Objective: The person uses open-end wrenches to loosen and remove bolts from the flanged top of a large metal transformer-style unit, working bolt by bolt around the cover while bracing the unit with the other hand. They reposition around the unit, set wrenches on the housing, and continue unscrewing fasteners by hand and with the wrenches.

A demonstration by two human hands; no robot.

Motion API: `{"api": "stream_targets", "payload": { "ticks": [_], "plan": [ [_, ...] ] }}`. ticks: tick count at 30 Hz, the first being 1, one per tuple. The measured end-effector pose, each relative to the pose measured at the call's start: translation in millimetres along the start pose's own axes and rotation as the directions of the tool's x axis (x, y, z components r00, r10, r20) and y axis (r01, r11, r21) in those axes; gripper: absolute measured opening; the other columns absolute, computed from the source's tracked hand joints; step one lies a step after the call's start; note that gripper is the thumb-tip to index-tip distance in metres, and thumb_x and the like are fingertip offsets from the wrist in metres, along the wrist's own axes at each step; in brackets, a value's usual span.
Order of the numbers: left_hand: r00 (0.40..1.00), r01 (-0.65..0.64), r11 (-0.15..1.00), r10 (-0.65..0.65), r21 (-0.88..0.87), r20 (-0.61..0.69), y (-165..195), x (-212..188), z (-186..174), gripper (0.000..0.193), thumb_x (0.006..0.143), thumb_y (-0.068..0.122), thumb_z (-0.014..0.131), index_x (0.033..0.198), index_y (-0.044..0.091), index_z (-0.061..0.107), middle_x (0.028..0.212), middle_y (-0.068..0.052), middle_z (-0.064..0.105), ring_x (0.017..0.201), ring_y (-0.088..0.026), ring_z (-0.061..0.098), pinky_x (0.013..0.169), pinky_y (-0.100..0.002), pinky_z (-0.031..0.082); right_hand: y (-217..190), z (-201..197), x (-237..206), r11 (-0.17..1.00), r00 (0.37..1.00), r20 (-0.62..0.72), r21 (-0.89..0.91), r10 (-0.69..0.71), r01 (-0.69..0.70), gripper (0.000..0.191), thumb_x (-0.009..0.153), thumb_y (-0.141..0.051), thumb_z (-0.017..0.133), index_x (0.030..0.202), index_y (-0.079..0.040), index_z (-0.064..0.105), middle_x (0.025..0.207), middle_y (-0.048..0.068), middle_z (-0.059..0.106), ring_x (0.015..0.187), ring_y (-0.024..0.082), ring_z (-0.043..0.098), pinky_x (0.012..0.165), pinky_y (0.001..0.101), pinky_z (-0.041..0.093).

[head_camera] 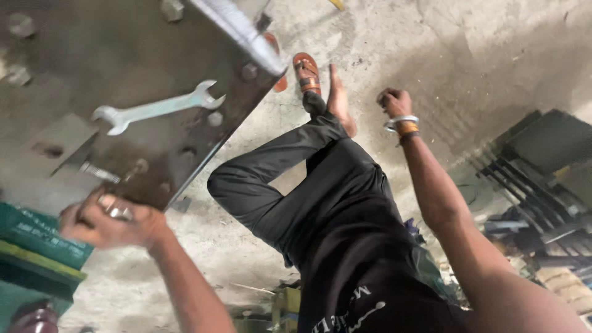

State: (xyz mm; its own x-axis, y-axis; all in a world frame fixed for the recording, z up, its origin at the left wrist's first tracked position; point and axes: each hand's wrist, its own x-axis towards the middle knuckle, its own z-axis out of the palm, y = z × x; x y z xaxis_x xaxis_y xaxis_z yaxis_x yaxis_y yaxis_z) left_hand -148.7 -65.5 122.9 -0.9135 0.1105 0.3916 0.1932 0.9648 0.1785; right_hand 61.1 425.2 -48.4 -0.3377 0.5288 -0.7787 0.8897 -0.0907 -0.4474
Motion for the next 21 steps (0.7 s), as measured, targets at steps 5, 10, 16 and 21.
{"api": "stream_targets", "payload": {
  "ticks": [5, 10, 16, 21],
  "plan": [
    [1.0, 0.011, 0.999, -0.01, 0.032, -0.012, -7, -3, 3, 0.053, 0.114, 0.048, 0.043, 0.093, 0.002, 0.058, 0.115, -0.01, 0.045, 0.106, -0.025, 0.058, 0.087, -0.044, 0.052, 9, 30, 27, 0.994, 1.0, 0.016, 0.105, 0.002, -0.004, 0.029, 0.089, -0.01, 0.048, 0.089, -0.002, 0.075, 0.075, 0.005, 0.072, 0.065, 0.01, 0.067, 0.057, 0.0294, 0.055],
    [0.998, -0.066, 0.998, 0.065, 0.013, 0.015, -11, -3, 3, 0.049, 0.12, 0.038, 0.042, 0.097, -0.001, 0.061, 0.116, -0.011, 0.043, 0.101, -0.024, 0.056, 0.082, -0.041, 0.05, 20, 55, 32, 0.991, 1.0, -0.024, 0.135, -0.001, 0.005, 0.054, 0.08, 0.0, 0.039, 0.121, -0.014, 0.073, 0.08, 0.005, 0.073, 0.067, 0.013, 0.064, 0.062, 0.029, 0.054],
    [0.98, -0.198, 0.975, 0.2, 0.1, -0.011, -16, -3, 1, 0.054, 0.118, 0.037, 0.035, 0.089, -0.002, 0.059, 0.105, -0.012, 0.042, 0.095, -0.027, 0.055, 0.076, -0.044, 0.048, 30, 70, 27, 0.96, 0.963, -0.012, -0.071, -0.271, 0.269, 0.068, 0.078, 0.003, 0.044, 0.137, -0.021, 0.068, 0.089, 0.011, 0.072, 0.083, 0.026, 0.069, 0.077, 0.0368, 0.055],
    [0.993, -0.122, 0.986, 0.121, 0.113, 0.014, -25, -5, 3, 0.055, 0.12, 0.042, 0.037, 0.095, 0.001, 0.063, 0.111, -0.01, 0.043, 0.102, -0.024, 0.059, 0.081, -0.041, 0.051, 38, 71, 27, 0.93, 0.943, -0.033, -0.181, -0.331, 0.32, 0.053, 0.083, 0.001, 0.05, 0.121, -0.023, 0.078, 0.097, 0.015, 0.069, 0.091, 0.034, 0.07, 0.083, 0.0413, 0.055]
  ]
}}
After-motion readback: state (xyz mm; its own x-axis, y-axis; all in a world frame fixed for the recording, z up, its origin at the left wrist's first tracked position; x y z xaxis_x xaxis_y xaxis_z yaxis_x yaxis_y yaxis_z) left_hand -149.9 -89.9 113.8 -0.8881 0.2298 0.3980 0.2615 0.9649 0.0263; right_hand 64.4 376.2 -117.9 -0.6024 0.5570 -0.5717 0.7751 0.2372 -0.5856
